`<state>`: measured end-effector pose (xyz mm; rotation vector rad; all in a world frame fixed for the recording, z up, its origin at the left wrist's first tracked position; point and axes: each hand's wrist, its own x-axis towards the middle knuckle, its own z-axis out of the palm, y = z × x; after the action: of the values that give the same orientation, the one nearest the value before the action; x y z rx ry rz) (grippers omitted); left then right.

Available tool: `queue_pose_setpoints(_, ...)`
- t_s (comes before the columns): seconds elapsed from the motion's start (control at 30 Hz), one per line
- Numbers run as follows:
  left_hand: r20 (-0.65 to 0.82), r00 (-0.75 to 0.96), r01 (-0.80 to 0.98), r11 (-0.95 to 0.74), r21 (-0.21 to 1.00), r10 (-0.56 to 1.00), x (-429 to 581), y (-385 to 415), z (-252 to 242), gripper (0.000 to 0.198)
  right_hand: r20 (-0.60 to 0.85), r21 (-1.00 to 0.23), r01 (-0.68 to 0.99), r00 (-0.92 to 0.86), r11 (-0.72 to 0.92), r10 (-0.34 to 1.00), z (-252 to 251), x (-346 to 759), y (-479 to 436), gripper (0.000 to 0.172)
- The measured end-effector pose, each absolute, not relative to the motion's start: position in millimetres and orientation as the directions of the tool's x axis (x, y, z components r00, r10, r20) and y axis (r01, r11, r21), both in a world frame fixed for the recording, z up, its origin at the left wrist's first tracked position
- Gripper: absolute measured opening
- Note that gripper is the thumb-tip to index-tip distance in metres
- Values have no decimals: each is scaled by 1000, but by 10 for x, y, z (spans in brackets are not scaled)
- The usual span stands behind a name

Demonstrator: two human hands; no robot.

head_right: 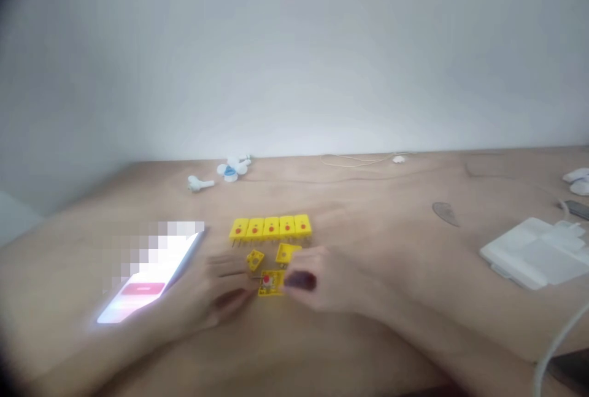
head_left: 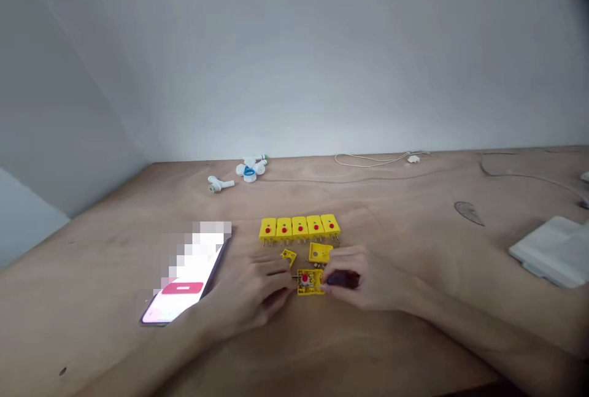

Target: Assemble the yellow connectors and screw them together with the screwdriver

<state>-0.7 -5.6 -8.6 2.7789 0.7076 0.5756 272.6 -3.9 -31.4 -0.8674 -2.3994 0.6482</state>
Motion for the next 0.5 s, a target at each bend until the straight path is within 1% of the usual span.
queue_pose_setpoints(0.1, 344, 802, 402, -867, 293, 488, -9, -45, -108, 20, 261, -662, 505, -537, 553, 802, -305, 2722, -38, 31)
queue_pose_setpoints(0.13, 352, 799, 401, -868, 291, 487, -12, -40, -118, 20, 258, -696, 514, -473, 502, 842, -309, 2718, -32, 35)
queue_pose_setpoints(0.2, 357, 798, 402, -870, 285, 486, -18, -34, -133, 20, 257, -769, 491, -348, 409, 902, -320, 2706, -11, 37)
queue_pose_setpoints(0.3, 369, 794, 404, -873, 272, 483, -25, -36, -129, 17, 233, -866, 404, -196, 295, 952, -338, 2692, 20, 39)
queue_pose_setpoints(0.4, 396, 782, 409, -876, 257, 481, -23, -47, -102, 17, 192, -924, 324, -65, 203, 979, -348, 2719, 14, 48)
queue_pose_setpoints(0.47, 413, 766, 425, -871, 248, 492, -17, -52, -82, 20, 187, -954, 243, 24, 176, 982, -357, 2759, -15, 56)
queue_pose_setpoints(0.5, 423, 756, 435, -866, 246, 500, -13, -52, -74, 21, 198, -966, 181, 44, 187, 979, -361, 2779, -33, 58)
